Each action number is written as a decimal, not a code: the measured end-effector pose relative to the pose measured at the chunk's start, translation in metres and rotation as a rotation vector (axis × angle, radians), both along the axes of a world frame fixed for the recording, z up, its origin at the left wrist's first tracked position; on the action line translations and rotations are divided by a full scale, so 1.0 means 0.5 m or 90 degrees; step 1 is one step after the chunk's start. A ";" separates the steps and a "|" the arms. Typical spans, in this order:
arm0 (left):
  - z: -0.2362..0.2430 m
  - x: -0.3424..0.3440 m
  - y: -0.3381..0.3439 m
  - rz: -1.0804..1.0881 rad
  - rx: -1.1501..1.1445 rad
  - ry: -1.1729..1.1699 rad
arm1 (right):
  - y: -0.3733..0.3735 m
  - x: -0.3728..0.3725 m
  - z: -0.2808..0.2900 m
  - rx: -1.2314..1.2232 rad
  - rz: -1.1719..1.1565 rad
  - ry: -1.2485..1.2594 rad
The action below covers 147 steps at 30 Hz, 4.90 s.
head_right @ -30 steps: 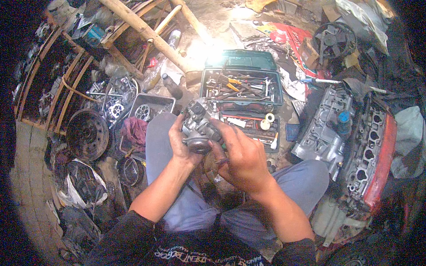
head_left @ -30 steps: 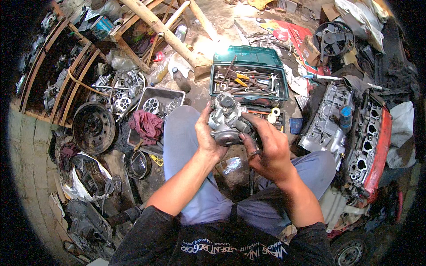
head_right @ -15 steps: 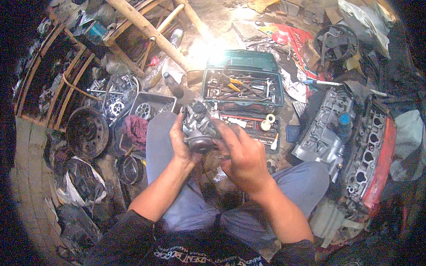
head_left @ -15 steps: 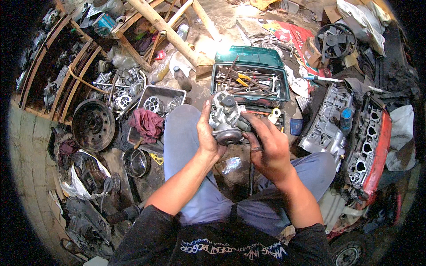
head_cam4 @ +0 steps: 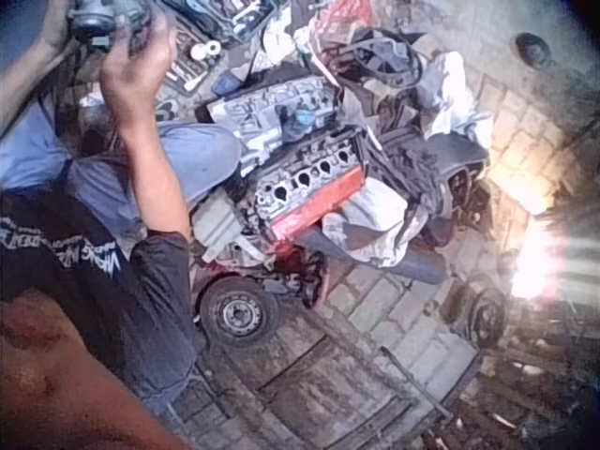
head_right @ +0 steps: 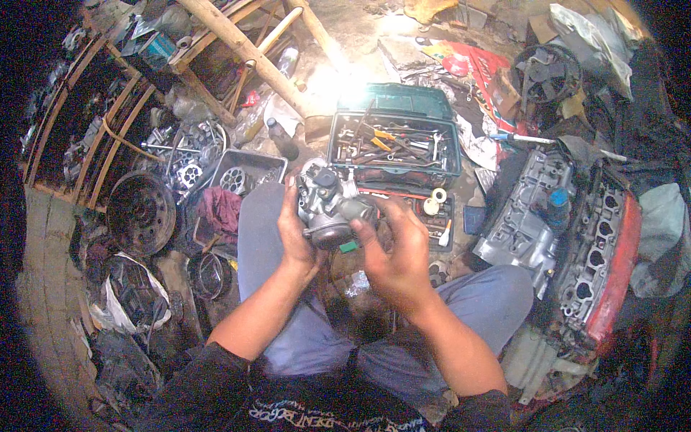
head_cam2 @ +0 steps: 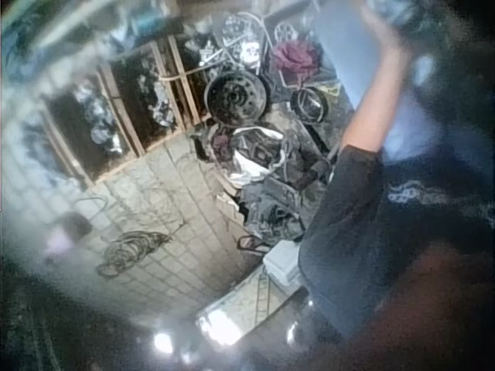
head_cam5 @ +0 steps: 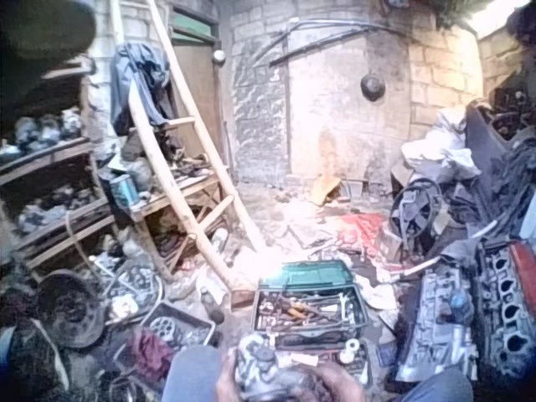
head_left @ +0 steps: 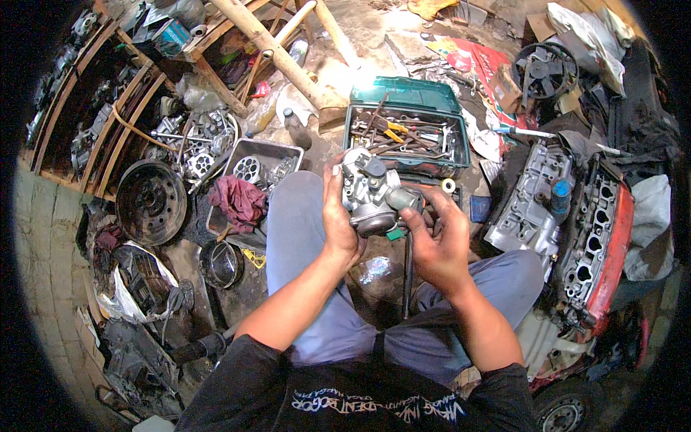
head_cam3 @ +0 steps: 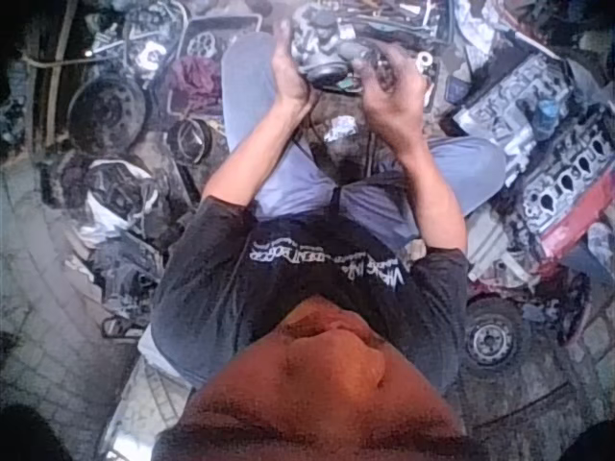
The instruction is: The person sits on the floor and uses a hammer and screwdriver to work on a small mechanical part, likely a carburetor. They repeatedly tap and adjust components while holding the part in their hands.
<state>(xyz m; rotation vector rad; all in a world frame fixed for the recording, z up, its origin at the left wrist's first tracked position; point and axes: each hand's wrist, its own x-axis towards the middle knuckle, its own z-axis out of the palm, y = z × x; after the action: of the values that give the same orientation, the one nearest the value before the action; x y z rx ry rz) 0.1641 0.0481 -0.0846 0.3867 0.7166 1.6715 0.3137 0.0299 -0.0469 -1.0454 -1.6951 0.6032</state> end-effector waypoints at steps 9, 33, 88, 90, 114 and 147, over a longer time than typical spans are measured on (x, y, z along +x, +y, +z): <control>0.003 0.008 0.001 0.074 0.013 0.095 | 0.012 0.003 -0.010 -0.202 0.009 0.063; 0.001 0.009 0.003 0.141 0.011 0.206 | 0.022 0.030 -0.002 -0.224 0.114 -0.010; 0.001 0.004 0.013 -0.007 -0.097 -0.041 | 0.033 0.026 0.010 -0.009 0.087 -0.111; 0.022 0.005 0.009 -0.050 -0.096 -0.087 | 0.032 0.023 0.004 0.027 0.067 -0.106; -0.009 -0.005 0.015 -0.107 -0.151 -0.108 | 0.019 0.014 0.010 -0.064 0.048 -0.024; -0.026 -0.005 0.007 -0.059 -0.034 0.001 | 0.004 -0.005 -0.008 0.063 0.006 -0.061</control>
<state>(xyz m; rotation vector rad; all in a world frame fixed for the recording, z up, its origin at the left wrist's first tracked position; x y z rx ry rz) 0.1614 0.0515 -0.0976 0.3777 0.7319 1.5613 0.3112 0.0317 -0.0508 -1.0094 -1.7953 0.4774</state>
